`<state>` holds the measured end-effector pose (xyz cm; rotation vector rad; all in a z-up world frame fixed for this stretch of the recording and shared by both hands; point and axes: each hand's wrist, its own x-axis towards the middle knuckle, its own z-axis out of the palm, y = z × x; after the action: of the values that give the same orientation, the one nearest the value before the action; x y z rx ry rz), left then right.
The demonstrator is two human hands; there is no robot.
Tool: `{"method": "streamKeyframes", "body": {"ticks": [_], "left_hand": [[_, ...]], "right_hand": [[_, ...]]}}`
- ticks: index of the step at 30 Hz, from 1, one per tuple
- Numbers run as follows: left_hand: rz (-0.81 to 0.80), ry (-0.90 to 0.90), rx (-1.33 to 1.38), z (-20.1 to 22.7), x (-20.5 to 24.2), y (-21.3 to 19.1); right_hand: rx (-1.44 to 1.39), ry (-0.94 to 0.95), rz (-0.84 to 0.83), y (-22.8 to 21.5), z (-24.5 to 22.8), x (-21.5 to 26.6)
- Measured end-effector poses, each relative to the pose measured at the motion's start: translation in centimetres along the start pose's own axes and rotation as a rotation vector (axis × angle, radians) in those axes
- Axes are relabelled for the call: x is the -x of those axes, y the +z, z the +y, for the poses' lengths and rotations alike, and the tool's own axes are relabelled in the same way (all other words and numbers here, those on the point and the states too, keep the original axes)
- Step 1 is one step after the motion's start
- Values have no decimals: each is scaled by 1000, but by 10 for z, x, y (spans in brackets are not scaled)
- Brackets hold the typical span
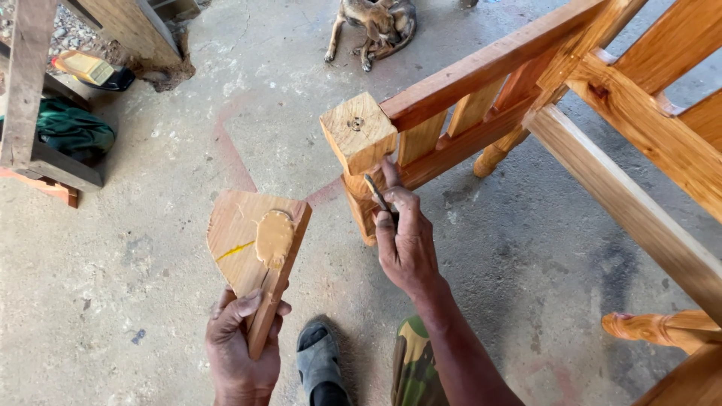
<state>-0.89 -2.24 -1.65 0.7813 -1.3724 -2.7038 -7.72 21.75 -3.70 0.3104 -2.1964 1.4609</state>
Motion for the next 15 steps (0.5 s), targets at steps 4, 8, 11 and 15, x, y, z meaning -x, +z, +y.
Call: {"method": "streamKeyframes", "body": {"ticks": [4,8,11,15], "left_hand": [[22,-12,-21,-2,-1,-6],[18,1,-10,0,2,-6],[-2,6,5,0,2,-5],[-11,9,-12,-3,3,-4]], "right_hand": [[101,-129,25,-3,-5,-10],[231,-203,16,-4,-5,-10],[294,-183,15,-7,-4,-8],[181,-164,-14,-12,-4,-7]]}}
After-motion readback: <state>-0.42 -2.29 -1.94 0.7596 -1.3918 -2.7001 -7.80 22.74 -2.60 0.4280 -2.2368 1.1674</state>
